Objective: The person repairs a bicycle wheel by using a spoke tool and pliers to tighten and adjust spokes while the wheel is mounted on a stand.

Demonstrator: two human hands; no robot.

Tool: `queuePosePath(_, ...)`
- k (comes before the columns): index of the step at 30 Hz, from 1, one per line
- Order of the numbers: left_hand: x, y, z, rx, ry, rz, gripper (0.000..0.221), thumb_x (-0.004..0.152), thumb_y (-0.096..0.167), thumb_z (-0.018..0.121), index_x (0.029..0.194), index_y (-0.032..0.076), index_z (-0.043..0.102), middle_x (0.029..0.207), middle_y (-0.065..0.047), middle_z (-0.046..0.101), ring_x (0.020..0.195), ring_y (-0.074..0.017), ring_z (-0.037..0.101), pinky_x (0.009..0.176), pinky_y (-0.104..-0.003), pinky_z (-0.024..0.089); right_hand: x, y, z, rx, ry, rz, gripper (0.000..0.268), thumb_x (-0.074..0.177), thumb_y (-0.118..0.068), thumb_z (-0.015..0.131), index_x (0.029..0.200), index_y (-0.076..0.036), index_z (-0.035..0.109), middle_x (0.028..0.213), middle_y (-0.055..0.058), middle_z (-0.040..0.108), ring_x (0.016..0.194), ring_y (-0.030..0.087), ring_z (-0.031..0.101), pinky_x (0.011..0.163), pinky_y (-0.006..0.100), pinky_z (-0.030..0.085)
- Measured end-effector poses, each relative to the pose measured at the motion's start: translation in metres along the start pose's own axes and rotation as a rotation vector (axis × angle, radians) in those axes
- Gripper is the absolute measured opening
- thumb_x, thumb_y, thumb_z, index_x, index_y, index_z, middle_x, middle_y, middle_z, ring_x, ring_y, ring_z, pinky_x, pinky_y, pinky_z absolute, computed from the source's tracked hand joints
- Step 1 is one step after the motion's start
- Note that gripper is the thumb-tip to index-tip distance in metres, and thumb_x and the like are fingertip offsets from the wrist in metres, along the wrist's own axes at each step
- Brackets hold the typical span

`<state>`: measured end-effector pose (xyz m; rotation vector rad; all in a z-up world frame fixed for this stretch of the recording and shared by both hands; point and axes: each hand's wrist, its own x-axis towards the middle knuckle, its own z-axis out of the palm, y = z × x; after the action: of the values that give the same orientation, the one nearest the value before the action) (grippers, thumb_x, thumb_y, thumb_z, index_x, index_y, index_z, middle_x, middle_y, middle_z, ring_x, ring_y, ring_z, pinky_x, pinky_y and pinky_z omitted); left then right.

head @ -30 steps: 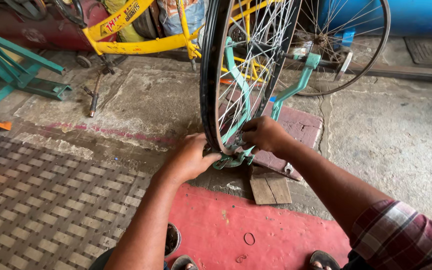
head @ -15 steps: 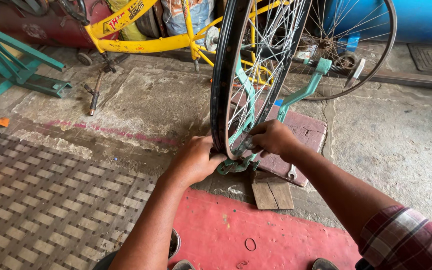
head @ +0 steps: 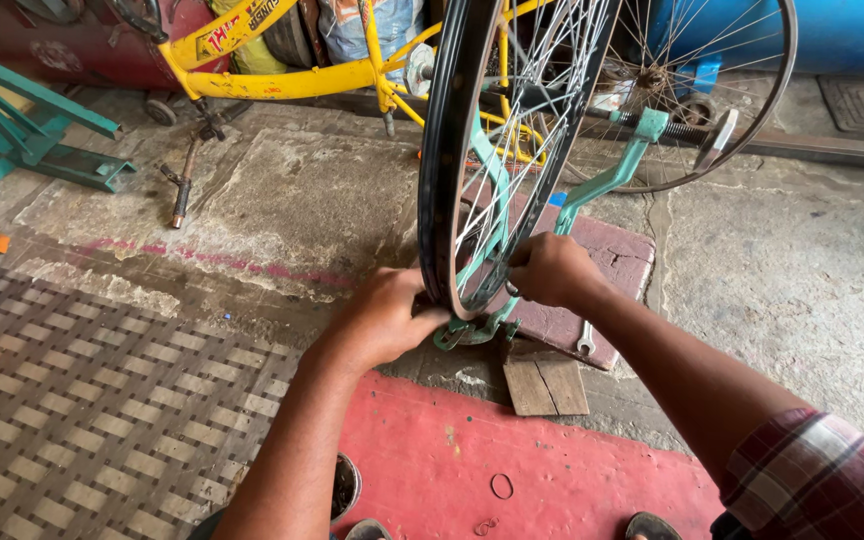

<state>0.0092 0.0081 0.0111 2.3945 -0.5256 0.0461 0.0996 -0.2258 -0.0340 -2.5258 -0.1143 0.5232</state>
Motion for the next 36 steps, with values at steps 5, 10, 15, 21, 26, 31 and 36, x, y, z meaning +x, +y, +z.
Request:
queuePosePath(5,0.000,-0.006,-0.001,-0.307,-0.055,0.114,0.045,0.071,0.024,0.085,0.110,0.009,0.068,0.100,-0.008,0.079,0.097,-0.0265,0.075,0.088,-0.040,0.058,-0.027,0.006,-0.008,-0.085,0.179,-0.102,0.029,0.095,-0.025,0.057,0.113,-0.026,0.080,0.115,0.001,0.078,0.090,0.020,0.075,0.083,0.039,0.060)
queuePosePath(10,0.003,-0.017,0.041,-0.261,0.007,0.016,0.028,0.086,0.029,0.079,0.098,0.005,0.070,0.090,-0.009,0.074,0.090,-0.0240,0.073,0.083,-0.039,0.056,-0.043,0.038,0.002,-0.245,0.121,-0.217,0.029,0.090,-0.033,0.063,0.104,-0.019,0.083,0.106,0.011,0.079,0.094,0.030,0.074,0.086,0.043,0.059)
queuePosePath(15,0.005,-0.004,0.068,-0.150,-0.039,-0.147,0.036,0.087,0.037,0.081,0.096,0.004,0.070,0.087,-0.015,0.075,0.082,-0.0298,0.076,0.074,-0.041,0.059,-0.068,0.050,0.017,-0.244,0.011,-0.173,0.039,0.090,-0.050,0.069,0.104,-0.016,0.081,0.103,0.012,0.079,0.094,0.029,0.074,0.085,0.044,0.057)
queuePosePath(21,0.000,0.052,0.113,-0.063,0.177,-0.012,0.047,0.086,0.042,0.077,0.109,0.001,0.072,0.084,-0.021,0.076,0.077,-0.0345,0.075,0.067,-0.044,0.059,-0.098,0.063,0.010,-0.254,0.276,-0.179,0.026,0.086,-0.040,0.071,0.100,-0.019,0.078,0.101,0.007,0.075,0.093,0.030,0.072,0.077,0.046,0.058)
queuePosePath(26,0.010,0.085,0.128,-0.015,0.101,-0.227,0.048,0.090,0.047,0.070,0.109,0.004,0.070,0.082,-0.018,0.075,0.078,-0.0345,0.076,0.070,-0.046,0.059,-0.115,0.075,0.002,-0.415,0.431,-0.211,0.024,0.093,-0.038,0.066,0.106,-0.021,0.075,0.107,0.004,0.068,0.087,0.029,0.072,0.074,0.044,0.059)
queuePosePath(31,0.029,0.096,0.140,0.038,0.234,-0.201,0.047,0.086,0.045,0.076,0.109,0.003,0.071,0.084,-0.023,0.073,0.081,-0.0429,0.071,0.071,-0.051,0.056,-0.117,0.082,-0.011,-0.397,0.569,-0.247,0.025,0.091,-0.039,0.067,0.107,-0.023,0.077,0.103,0.003,0.071,0.086,0.029,0.072,0.079,0.046,0.058)
queuePosePath(36,0.039,0.074,0.148,0.016,0.256,-0.197,0.046,0.088,0.045,0.076,0.104,0.002,0.072,0.085,-0.021,0.074,0.081,-0.0384,0.074,0.073,-0.047,0.058,-0.106,0.074,-0.013,-0.363,0.511,-0.157,0.027,0.091,-0.043,0.069,0.107,-0.022,0.076,0.108,0.004,0.069,0.087,0.028,0.072,0.078,0.045,0.059)
